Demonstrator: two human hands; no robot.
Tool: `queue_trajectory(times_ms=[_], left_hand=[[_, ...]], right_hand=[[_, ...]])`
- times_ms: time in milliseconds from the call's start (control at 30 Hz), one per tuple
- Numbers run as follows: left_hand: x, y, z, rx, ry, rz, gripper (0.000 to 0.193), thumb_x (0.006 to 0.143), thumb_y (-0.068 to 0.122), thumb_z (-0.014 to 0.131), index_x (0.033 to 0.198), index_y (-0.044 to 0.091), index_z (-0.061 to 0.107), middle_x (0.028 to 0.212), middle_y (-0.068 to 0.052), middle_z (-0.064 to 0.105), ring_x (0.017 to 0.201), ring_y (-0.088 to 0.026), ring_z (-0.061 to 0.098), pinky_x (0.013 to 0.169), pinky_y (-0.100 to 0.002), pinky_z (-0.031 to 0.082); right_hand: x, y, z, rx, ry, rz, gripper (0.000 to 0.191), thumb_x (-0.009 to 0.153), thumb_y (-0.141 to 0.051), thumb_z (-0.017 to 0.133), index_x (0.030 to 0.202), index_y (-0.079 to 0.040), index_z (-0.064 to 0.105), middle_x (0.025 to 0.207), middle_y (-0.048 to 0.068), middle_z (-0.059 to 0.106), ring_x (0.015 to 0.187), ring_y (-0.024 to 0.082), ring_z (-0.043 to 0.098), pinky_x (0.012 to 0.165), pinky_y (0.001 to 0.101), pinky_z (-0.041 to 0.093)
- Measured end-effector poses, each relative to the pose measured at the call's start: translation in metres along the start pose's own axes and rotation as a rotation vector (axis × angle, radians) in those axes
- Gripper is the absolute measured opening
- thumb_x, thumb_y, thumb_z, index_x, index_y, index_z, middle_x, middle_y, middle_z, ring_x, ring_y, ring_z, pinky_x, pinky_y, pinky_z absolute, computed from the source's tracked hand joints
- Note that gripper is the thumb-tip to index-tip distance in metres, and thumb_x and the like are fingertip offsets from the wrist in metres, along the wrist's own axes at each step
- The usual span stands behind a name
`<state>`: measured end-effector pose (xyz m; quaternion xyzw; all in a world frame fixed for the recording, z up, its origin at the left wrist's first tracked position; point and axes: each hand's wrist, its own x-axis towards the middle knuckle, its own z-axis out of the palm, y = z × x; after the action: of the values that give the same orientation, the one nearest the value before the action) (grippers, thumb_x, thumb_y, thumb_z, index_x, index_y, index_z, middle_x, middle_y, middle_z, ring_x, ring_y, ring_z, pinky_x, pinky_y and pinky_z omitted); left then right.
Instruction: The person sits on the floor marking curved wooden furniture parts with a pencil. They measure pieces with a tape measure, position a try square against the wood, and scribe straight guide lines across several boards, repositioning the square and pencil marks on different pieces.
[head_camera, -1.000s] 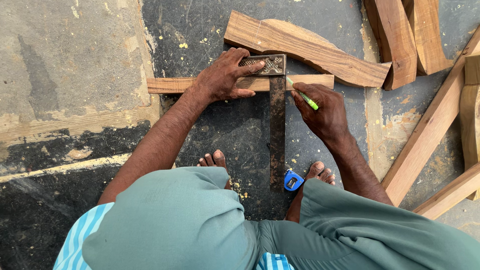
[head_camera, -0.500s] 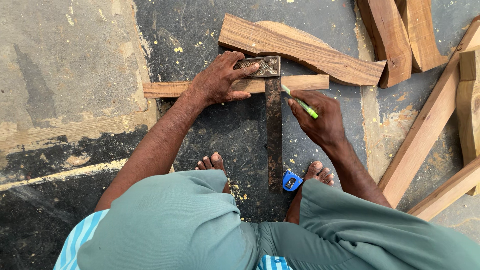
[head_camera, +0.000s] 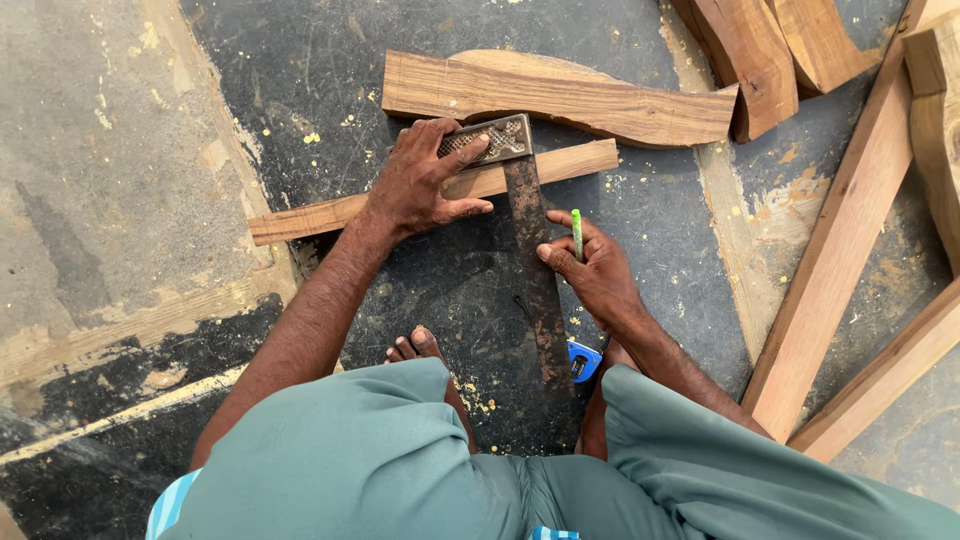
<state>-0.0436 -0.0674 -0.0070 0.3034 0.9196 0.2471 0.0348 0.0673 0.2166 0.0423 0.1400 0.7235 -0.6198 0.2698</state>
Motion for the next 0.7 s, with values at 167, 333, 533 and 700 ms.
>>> queue_trajectory(times_ms=[167, 333, 533, 700], left_hand=[[0.003, 0.003, 0.002, 0.089, -0.023, 0.034, 0.091, 0.082, 0.064, 0.082, 0.157, 0.032, 0.043, 0.144, -0.015, 0.045, 0.135, -0.036, 0.046, 0.118, -0.052, 0.04], [0.002, 0.005, 0.003, 0.199, -0.016, 0.09, 0.088, 0.089, 0.061, 0.077, 0.16, 0.027, 0.039, 0.144, -0.018, 0.041, 0.136, -0.038, 0.044, 0.119, -0.052, 0.039], [0.003, 0.004, 0.005, 0.283, -0.013, 0.111, 0.088, 0.089, 0.061, 0.074, 0.161, 0.027, 0.038, 0.145, -0.018, 0.04, 0.137, -0.037, 0.043, 0.119, -0.05, 0.038], [0.002, 0.003, 0.005, 0.309, 0.036, 0.148, 0.092, 0.088, 0.069, 0.076, 0.161, 0.029, 0.038, 0.146, -0.016, 0.04, 0.137, -0.034, 0.044, 0.114, -0.051, 0.041]], right_hand=[[0.007, -0.003, -0.001, 0.068, 0.06, 0.016, 0.051, 0.096, -0.012, 0.07, 0.145, -0.003, 0.059, 0.085, 0.001, 0.073, 0.073, 0.007, 0.061, 0.066, 0.0253, 0.053], [0.007, 0.007, 0.0, 0.255, 0.047, -0.013, 0.049, 0.099, -0.009, 0.066, 0.147, -0.004, 0.057, 0.087, 0.0, 0.068, 0.078, 0.005, 0.063, 0.073, 0.0231, 0.056], [0.009, 0.011, -0.001, 0.261, 0.062, -0.006, 0.049, 0.099, -0.009, 0.064, 0.148, -0.005, 0.056, 0.087, 0.0, 0.068, 0.081, 0.006, 0.062, 0.075, 0.0235, 0.057], [0.007, 0.006, 0.0, 0.287, 0.059, -0.018, 0.049, 0.101, -0.01, 0.065, 0.149, -0.005, 0.056, 0.09, 0.003, 0.067, 0.085, 0.008, 0.064, 0.079, 0.0263, 0.059]])
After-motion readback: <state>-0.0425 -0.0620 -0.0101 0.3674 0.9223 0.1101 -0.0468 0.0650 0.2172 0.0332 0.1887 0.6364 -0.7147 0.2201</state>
